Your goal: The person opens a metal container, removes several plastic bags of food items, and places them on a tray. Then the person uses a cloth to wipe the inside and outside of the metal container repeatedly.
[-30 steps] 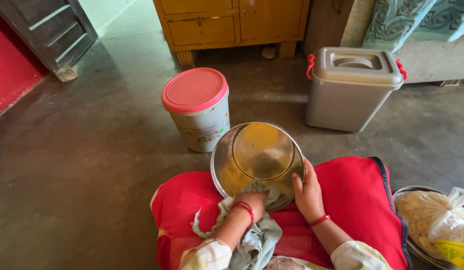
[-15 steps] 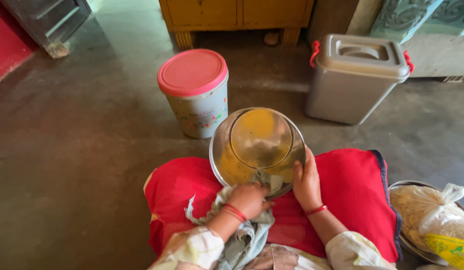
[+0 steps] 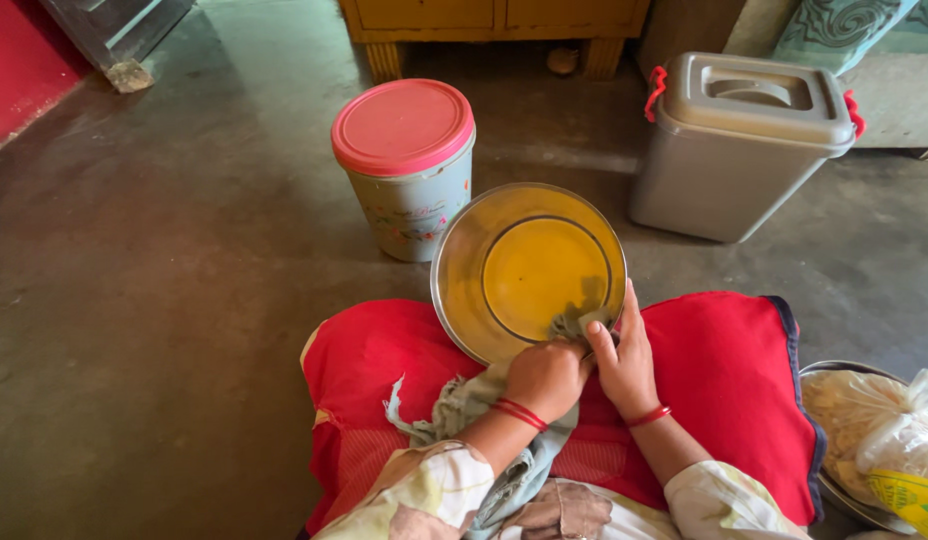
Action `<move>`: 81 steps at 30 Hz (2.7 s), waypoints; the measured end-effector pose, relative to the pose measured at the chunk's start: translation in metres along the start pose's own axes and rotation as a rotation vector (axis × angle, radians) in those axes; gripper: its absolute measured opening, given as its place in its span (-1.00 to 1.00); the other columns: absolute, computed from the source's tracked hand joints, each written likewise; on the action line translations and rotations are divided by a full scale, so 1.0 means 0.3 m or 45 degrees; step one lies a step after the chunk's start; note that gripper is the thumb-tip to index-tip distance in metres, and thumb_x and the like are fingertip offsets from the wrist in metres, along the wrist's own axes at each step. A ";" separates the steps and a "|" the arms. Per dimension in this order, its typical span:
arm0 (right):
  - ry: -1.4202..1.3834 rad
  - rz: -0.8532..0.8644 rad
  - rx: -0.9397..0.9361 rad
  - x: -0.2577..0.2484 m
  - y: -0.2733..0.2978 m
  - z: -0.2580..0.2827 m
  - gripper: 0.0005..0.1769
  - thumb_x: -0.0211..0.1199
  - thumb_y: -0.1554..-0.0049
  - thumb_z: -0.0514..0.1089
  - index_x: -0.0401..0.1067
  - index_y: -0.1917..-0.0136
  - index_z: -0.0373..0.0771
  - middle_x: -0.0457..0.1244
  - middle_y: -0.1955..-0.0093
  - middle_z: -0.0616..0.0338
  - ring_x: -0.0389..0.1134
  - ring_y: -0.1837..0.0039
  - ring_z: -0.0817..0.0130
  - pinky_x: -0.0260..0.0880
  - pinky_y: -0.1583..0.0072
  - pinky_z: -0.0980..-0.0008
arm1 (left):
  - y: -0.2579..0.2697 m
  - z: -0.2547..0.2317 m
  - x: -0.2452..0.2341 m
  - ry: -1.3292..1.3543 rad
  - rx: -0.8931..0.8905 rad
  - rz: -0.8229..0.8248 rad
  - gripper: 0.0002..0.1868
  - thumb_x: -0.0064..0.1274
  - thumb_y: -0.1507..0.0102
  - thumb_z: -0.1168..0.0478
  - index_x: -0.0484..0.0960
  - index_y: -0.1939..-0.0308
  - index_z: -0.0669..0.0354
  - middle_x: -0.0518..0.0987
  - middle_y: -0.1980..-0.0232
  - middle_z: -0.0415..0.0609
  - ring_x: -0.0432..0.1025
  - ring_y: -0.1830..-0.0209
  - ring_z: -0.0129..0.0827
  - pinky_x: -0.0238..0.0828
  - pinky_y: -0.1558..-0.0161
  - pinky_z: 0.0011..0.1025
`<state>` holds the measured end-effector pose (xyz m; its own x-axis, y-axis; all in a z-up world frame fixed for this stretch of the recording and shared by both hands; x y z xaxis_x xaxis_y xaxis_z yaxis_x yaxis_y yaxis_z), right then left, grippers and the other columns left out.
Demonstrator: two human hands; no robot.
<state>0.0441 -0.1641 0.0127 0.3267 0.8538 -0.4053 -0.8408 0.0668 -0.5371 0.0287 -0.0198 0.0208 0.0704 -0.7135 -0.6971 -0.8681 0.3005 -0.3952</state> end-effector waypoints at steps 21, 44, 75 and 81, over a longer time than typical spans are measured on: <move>-0.047 -0.053 0.035 -0.008 0.001 0.006 -0.28 0.06 -0.21 -0.24 0.01 -0.61 -0.34 0.12 -0.53 -0.23 0.16 -0.54 -0.05 0.17 -0.44 0.20 | -0.118 0.320 0.222 -0.099 -0.386 0.985 -0.20 -0.43 -0.46 -0.39 0.59 -0.28 0.18 0.51 -0.26 0.26 0.40 -0.28 0.01 0.18 -0.33 -0.17; -0.042 -0.082 0.035 -0.018 -0.001 0.037 -0.36 0.00 -0.24 -0.23 0.09 -0.58 -0.32 0.17 -0.48 -0.19 0.21 -0.50 -0.04 0.21 -0.40 0.20 | 0.036 0.027 -0.060 -0.163 -0.115 0.373 -0.43 -0.01 -0.30 -0.28 0.72 0.27 0.18 0.66 0.28 0.19 0.55 0.25 0.08 0.47 0.17 -0.01; -0.171 -0.147 0.094 0.005 -0.005 -0.037 -0.11 0.17 -0.17 -0.22 -0.15 -0.65 -0.36 0.09 -0.56 -0.17 0.12 -0.56 0.07 0.13 -0.47 0.24 | -0.012 -0.021 -0.031 -0.240 0.199 0.085 -0.83 0.01 -0.29 0.14 0.65 0.31 0.09 0.66 0.36 0.11 0.58 0.32 0.02 0.48 0.30 -0.06; -0.145 -0.087 0.132 -0.001 0.000 -0.042 -0.12 0.09 -0.14 -0.31 -0.18 -0.65 -0.31 0.06 -0.55 -0.20 0.13 -0.55 0.01 0.16 -0.44 0.23 | 0.018 -0.013 -0.139 -0.276 0.142 0.304 -0.54 -0.03 -0.31 -0.17 0.70 0.27 0.15 0.65 0.36 0.16 0.57 0.34 0.06 0.49 0.29 -0.03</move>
<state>0.0494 -0.1709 0.0034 0.3385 0.8980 -0.2810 -0.8604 0.1745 -0.4789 0.0194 0.0092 0.0500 -0.0153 -0.4667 -0.8843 -0.8143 0.5190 -0.2598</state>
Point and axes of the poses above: each hand's wrist, its own y-axis away from the middle knuckle, its own x-axis out of the palm, z = x × y, the point moved 2 cm from there along -y, towards the middle knuckle
